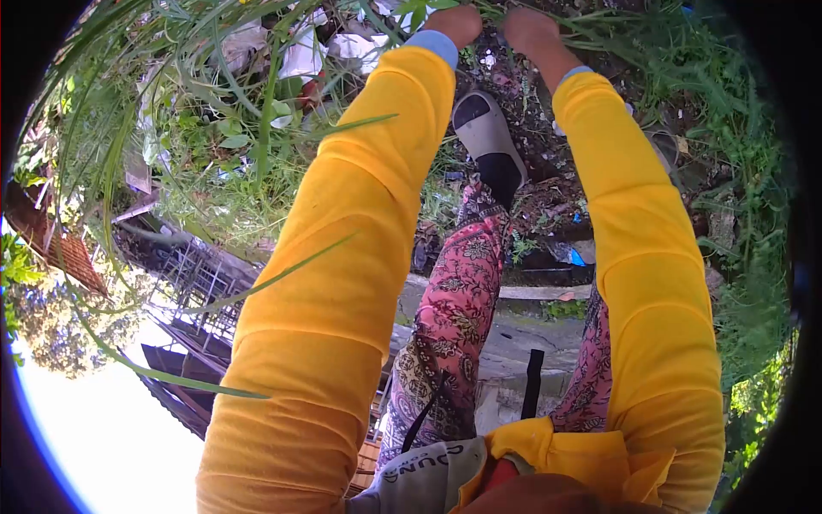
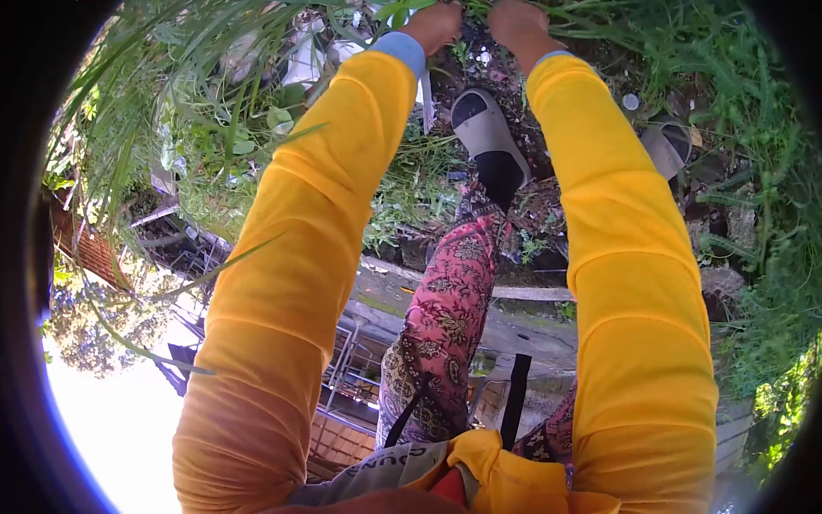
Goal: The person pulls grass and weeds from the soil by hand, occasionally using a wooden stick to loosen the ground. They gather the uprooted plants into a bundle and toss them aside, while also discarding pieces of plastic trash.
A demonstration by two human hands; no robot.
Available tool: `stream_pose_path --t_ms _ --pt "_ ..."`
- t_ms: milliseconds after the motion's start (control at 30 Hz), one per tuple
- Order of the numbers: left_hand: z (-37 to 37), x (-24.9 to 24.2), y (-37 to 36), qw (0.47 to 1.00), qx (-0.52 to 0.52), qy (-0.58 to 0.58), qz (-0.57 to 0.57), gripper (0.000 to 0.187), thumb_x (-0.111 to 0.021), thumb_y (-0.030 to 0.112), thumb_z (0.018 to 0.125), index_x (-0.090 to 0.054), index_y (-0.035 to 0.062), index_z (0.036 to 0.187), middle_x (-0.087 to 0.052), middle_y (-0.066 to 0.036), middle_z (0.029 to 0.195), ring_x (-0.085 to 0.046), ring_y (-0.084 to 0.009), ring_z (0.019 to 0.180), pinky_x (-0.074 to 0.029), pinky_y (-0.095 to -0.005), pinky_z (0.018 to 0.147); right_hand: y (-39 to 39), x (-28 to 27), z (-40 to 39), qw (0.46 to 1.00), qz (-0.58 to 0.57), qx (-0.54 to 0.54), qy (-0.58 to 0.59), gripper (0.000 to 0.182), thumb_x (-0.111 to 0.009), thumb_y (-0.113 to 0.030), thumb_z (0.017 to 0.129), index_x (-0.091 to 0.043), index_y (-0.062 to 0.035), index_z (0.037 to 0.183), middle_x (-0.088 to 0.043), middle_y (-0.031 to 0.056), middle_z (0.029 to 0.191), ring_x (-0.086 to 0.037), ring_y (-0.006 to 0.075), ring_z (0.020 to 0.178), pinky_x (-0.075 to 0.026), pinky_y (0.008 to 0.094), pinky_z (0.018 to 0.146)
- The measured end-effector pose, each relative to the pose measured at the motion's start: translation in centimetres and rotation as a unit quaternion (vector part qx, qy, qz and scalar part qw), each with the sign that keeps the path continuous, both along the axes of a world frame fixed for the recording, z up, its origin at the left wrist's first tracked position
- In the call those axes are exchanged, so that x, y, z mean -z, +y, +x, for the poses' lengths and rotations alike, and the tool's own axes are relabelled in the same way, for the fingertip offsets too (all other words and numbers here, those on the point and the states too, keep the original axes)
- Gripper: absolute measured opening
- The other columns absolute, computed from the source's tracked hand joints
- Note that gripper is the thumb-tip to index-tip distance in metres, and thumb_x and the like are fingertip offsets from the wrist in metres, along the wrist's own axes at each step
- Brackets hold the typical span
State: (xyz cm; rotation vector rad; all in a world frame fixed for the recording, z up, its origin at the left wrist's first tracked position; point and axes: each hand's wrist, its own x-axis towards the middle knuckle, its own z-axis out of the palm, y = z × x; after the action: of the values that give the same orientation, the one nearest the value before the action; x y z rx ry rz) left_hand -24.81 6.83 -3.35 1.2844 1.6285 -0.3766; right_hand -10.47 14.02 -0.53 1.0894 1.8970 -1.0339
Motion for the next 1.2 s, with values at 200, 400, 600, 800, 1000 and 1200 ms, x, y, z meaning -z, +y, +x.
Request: stream_pose_path --t_ms 200,400,600,800,1000,1200 --pt "4.3 -2.5 1.9 0.703 -0.687 -0.168 -0.070 0.038 -0.036 0.027 0.086 -0.053 -0.0043 0.100 -0.057 -0.017 0.089 -0.055 -0.0256 0.077 -0.044 -0.0379 0.067 -3.3 3.8 -2.4 0.982 -0.074 0.109 0.134 0.032 -0.043 -0.023 0.081 -0.060 -0.0042 0.101 -0.055 0.0184 0.107 -0.054 0.0329 0.098 -0.042 0.0385 0.083" --pt "5.2 -5.2 2.3 0.713 -0.685 -0.149 -0.017 0.034 -0.039 0.021 0.084 -0.053 -0.0050 0.100 -0.057 -0.018 0.093 -0.055 -0.0272 0.082 -0.043 -0.0385 0.071 -4.4 3.6 -2.5 0.937 -0.099 0.285 0.173 0.034 -0.044 -0.025 0.080 -0.058 -0.0043 0.103 -0.054 0.0196 0.109 -0.052 0.0341 0.101 -0.041 0.0394 0.085" --pt "4.8 -7.2 1.7 0.720 -0.680 -0.136 0.000 0.031 -0.042 0.015 0.081 -0.053 -0.0057 0.101 -0.056 -0.019 0.098 -0.054 -0.0287 0.088 -0.042 -0.0390 0.076 -6.9 7.3 -3.0 0.866 -0.173 0.407 0.233 0.036 -0.041 -0.027 0.082 -0.057 -0.0035 0.105 -0.052 0.0198 0.112 -0.049 0.0349 0.105 -0.037 0.0388 0.089" --pt "4.7 -5.4 1.0 0.717 -0.683 -0.137 0.000 0.027 -0.043 0.008 0.078 -0.052 -0.0076 0.097 -0.058 -0.021 0.093 -0.057 -0.0301 0.082 -0.045 -0.0385 0.070 -6.7 3.8 -2.8 0.889 -0.103 0.406 0.185 0.032 -0.043 -0.023 0.082 -0.057 -0.0012 0.101 -0.056 0.0147 0.100 -0.051 0.0251 0.091 -0.040 0.0349 0.078" --pt "6.6 0.2 -4.2 0.843 -0.500 -0.185 0.067 0.027 -0.045 0.014 0.079 -0.055 -0.0100 0.085 -0.058 -0.026 0.087 -0.057 -0.0357 0.081 -0.045 -0.0381 0.071 -8.3 -2.5 1.8 0.891 -0.059 0.354 0.278 0.033 -0.045 -0.028 0.079 -0.058 -0.0036 0.096 -0.057 0.0199 0.098 -0.055 0.0351 0.091 -0.043 0.0409 0.076" --pt "11.4 -9.8 -2.5 0.846 -0.526 -0.062 0.063 0.028 -0.045 0.018 0.079 -0.056 -0.0073 0.085 -0.059 -0.023 0.086 -0.057 -0.0319 0.081 -0.043 -0.0381 0.071 -7.5 -7.8 5.1 0.941 -0.015 0.296 0.165 0.030 -0.048 -0.028 0.077 -0.058 -0.0064 0.096 -0.057 0.0192 0.097 -0.054 0.0363 0.088 -0.043 0.0406 0.075"
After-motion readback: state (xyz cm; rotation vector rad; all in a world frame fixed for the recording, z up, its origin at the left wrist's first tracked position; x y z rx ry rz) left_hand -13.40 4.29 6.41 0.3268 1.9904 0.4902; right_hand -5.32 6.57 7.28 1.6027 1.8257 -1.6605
